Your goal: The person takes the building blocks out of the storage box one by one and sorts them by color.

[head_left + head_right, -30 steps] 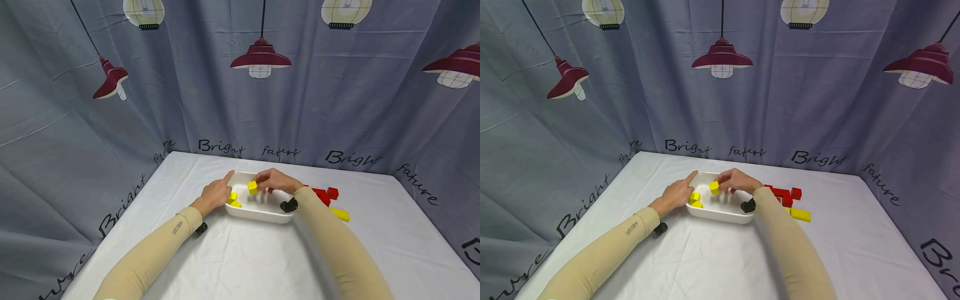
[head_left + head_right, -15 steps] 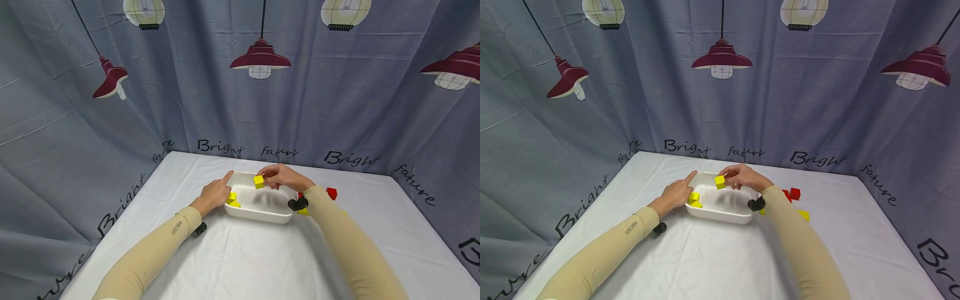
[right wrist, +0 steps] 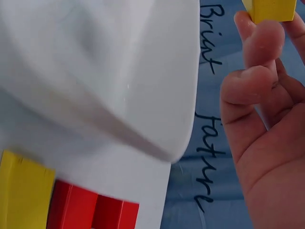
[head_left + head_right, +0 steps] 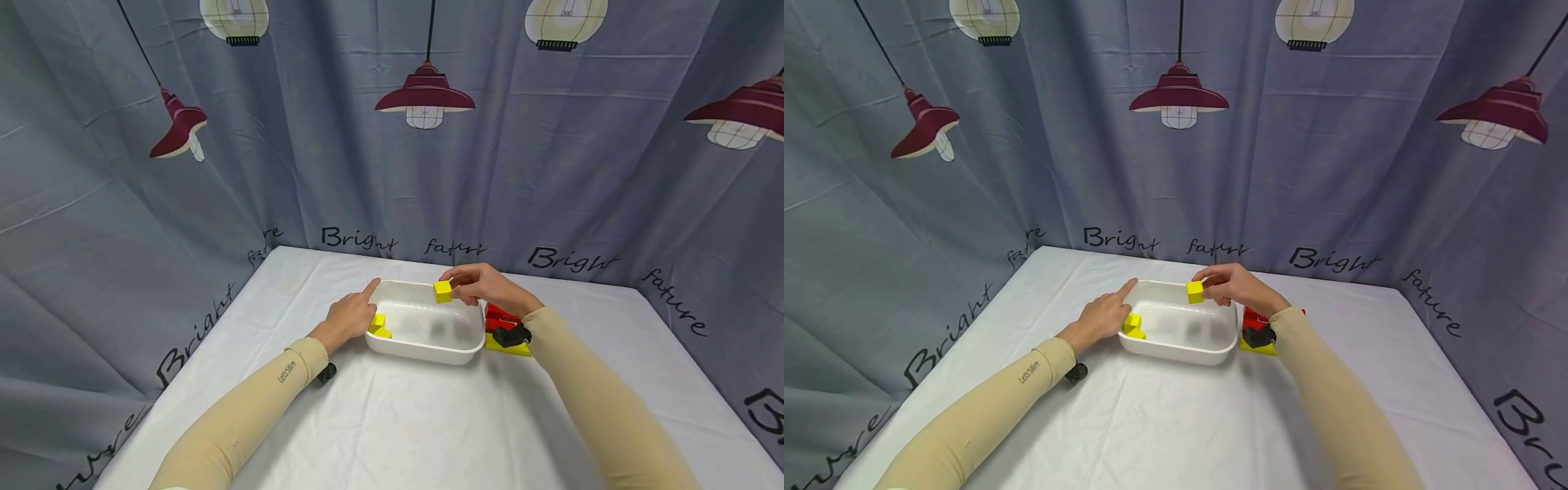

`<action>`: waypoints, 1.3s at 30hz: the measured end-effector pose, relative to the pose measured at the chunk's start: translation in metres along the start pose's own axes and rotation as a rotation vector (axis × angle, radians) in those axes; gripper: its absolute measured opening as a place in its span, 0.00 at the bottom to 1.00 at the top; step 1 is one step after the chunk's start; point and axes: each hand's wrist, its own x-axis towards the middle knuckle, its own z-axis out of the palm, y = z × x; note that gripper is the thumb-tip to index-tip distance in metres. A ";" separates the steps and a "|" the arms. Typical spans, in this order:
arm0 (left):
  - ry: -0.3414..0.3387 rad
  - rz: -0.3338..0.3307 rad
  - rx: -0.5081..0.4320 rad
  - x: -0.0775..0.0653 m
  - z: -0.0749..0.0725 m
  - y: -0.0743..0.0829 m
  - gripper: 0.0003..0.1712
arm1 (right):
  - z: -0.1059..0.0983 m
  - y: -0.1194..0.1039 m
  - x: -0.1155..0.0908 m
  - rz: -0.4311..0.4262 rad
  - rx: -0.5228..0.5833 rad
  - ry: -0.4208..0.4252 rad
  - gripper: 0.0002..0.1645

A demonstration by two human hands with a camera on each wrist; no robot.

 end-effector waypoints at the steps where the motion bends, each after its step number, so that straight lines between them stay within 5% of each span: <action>1: 0.001 0.002 0.000 0.000 0.000 0.000 0.36 | -0.001 0.000 -0.003 0.002 -0.009 0.010 0.21; 18: 0.001 0.000 0.002 0.001 0.000 -0.002 0.36 | -0.024 0.019 -0.051 0.071 -0.145 0.143 0.24; 39: 0.005 0.007 -0.003 0.002 0.002 -0.002 0.36 | -0.022 0.053 -0.094 0.091 -0.186 0.112 0.25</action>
